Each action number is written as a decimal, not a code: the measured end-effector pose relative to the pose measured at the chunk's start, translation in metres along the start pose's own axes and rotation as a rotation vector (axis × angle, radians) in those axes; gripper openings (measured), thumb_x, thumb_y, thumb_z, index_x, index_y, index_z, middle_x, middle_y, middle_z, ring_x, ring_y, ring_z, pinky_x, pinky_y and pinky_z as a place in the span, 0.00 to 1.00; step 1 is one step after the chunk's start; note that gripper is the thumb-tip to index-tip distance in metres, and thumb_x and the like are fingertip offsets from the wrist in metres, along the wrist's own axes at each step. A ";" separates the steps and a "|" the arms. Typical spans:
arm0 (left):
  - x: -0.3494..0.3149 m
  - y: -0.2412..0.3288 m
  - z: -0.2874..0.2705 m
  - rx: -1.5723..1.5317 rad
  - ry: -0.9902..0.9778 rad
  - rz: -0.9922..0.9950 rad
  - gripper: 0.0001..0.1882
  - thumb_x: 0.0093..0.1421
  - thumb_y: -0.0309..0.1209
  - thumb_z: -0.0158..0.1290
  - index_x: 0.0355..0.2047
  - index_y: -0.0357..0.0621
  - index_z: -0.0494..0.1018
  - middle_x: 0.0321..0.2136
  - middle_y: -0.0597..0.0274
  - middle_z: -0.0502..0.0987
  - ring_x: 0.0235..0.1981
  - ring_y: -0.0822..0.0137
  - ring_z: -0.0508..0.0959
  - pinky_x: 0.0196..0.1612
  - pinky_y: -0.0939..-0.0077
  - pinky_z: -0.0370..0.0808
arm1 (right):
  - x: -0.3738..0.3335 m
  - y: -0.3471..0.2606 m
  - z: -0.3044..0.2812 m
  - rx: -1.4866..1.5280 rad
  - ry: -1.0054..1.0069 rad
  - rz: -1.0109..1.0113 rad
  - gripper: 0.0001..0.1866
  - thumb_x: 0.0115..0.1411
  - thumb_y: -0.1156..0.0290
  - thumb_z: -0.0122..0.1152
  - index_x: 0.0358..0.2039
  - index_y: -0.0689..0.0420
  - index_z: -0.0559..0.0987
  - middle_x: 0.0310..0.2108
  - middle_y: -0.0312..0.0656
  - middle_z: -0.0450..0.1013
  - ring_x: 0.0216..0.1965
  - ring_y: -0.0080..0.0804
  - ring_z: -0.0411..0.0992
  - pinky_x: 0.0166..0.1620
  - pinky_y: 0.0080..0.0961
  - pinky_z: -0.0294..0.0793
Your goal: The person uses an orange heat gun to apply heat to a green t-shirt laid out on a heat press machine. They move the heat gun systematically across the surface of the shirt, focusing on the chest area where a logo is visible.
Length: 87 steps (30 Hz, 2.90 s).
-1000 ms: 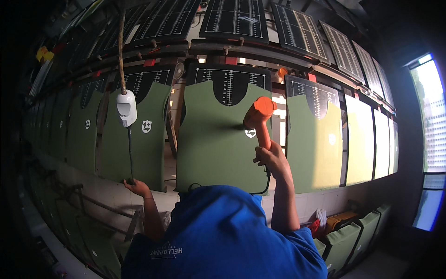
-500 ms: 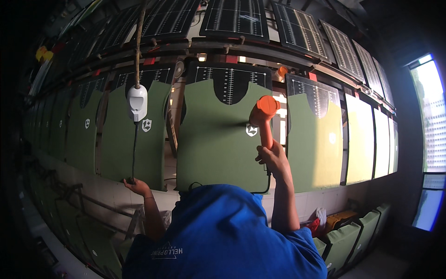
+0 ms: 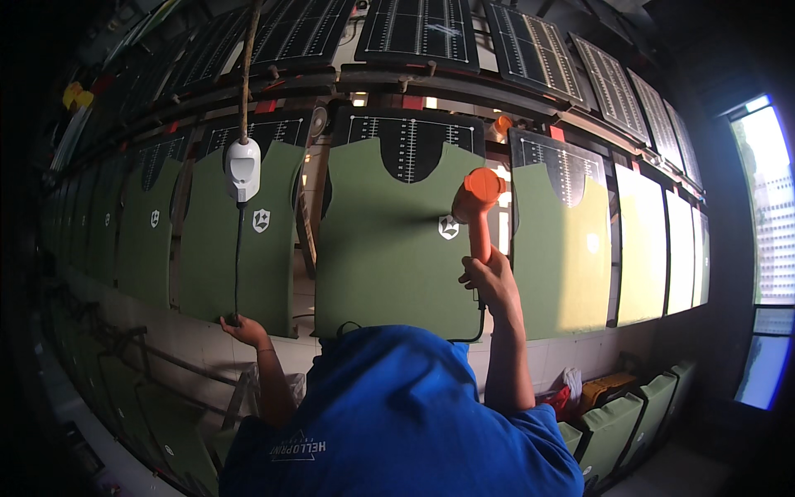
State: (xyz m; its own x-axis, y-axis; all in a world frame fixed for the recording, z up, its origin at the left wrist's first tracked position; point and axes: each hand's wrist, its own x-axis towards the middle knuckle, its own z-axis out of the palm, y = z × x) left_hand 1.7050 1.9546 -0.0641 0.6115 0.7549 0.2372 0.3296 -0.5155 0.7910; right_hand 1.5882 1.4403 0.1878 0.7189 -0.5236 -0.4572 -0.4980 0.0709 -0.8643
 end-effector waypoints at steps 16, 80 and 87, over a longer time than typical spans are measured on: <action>0.003 -0.007 0.002 -0.017 -0.001 0.021 0.28 0.66 0.38 0.49 0.61 0.36 0.59 0.59 0.36 0.64 0.58 0.43 0.68 0.61 0.58 0.64 | -0.005 -0.002 -0.001 0.001 0.007 0.032 0.15 0.57 0.67 0.58 0.40 0.65 0.72 0.26 0.37 0.72 0.26 0.25 0.75 0.31 0.23 0.74; 0.002 -0.007 0.001 -0.031 -0.007 0.006 0.28 0.66 0.37 0.49 0.61 0.35 0.59 0.59 0.38 0.64 0.58 0.44 0.68 0.61 0.59 0.64 | -0.032 0.003 -0.010 0.017 -0.099 0.068 0.18 0.55 0.65 0.60 0.42 0.65 0.72 0.25 0.35 0.70 0.25 0.24 0.75 0.29 0.20 0.73; -0.001 0.002 -0.001 0.024 -0.004 0.011 0.27 0.66 0.36 0.48 0.61 0.35 0.59 0.59 0.38 0.64 0.57 0.43 0.69 0.61 0.59 0.65 | -0.033 0.005 -0.008 0.015 -0.100 0.070 0.20 0.55 0.64 0.60 0.42 0.65 0.71 0.25 0.35 0.70 0.25 0.24 0.75 0.29 0.20 0.73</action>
State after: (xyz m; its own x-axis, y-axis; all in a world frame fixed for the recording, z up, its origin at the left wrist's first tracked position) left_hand 1.7045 1.9536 -0.0623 0.6182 0.7475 0.2431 0.3400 -0.5332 0.7747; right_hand 1.5581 1.4511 0.2008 0.7278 -0.4293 -0.5348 -0.5423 0.1172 -0.8320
